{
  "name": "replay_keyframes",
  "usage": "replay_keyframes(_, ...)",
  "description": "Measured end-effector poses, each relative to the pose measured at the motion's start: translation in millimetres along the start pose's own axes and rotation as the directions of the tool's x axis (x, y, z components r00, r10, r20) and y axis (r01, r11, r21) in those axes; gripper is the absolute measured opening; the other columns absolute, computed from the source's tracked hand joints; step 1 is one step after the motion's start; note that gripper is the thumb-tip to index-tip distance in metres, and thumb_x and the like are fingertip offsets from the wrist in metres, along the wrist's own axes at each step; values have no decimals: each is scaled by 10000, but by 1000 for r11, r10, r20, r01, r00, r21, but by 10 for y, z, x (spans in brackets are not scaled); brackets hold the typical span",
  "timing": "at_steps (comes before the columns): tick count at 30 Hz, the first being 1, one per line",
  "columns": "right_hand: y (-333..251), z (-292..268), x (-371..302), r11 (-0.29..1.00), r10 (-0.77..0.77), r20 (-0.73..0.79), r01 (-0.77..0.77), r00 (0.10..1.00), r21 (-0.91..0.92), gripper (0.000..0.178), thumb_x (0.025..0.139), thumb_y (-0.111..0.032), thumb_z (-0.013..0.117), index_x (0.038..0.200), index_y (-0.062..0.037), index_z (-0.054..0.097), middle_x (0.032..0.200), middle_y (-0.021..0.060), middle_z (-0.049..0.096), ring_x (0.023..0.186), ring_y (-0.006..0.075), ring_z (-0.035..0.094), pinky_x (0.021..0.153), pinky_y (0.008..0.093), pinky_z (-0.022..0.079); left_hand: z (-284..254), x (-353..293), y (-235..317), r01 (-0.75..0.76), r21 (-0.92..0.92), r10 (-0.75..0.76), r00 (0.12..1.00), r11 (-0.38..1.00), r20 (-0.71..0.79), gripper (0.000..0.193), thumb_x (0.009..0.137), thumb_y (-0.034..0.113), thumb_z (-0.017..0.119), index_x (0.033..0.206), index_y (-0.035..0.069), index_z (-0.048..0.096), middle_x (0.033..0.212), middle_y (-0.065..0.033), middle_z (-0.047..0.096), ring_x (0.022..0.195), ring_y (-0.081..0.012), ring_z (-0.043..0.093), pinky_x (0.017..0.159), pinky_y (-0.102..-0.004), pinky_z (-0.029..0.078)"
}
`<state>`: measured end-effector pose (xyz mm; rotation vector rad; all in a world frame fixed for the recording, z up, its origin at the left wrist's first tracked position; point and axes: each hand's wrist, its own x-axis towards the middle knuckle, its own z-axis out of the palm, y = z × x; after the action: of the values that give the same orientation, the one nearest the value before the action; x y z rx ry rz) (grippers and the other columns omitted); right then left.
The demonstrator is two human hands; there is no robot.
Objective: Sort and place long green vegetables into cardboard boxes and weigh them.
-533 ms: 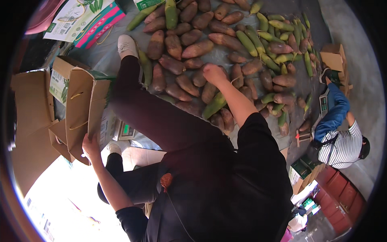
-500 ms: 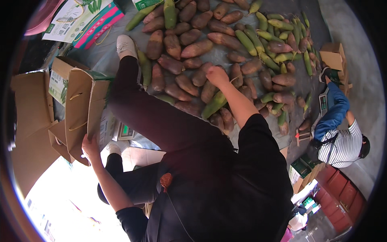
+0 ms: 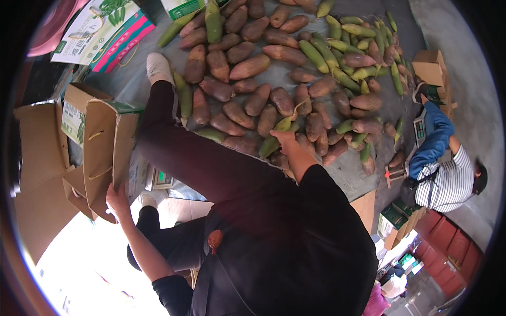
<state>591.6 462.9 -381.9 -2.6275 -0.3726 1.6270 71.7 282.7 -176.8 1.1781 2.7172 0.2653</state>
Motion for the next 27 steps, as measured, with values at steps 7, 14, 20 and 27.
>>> replay_keyframes(7,38,65,45,956,-286,-124,273,950,-110,682,602,-229,859,1151,18,539,1115,169,611,988,310,607,853,417,478,-15,-67,109,-50,-31,48,997,998,-65,208,802,108,634,955,-32,613,873,-203,636,803,-371,626,707,-420,484)
replay_keyframes(14,-760,143,-635,441,-838,83,758,539,-480,658,605,-275,850,1113,3,538,1013,180,639,950,323,623,844,387,482,-97,-130,200,98,175,-97,995,980,-14,283,820,207,645,1055,53,616,1026,-162,643,941,-364,622,787,-447,501)
replay_keyframes(20,-1801,337,-1977,115,-976,167,984,138,-138,585,626,-187,835,1106,-29,540,1054,150,641,983,273,625,852,367,483,-118,-115,408,101,161,-107,994,982,33,215,793,153,660,991,85,611,975,-137,627,903,-348,626,752,-452,512)
replay_keyframes(27,-2215,1086,-3972,-395,-797,379,881,-470,262,587,703,-64,794,1212,-11,505,1113,96,619,1033,184,605,910,327,487,-223,-234,420,146,128,-151,988,981,22,169,789,121,655,949,86,614,922,-133,623,863,-351,633,733,-443,513)
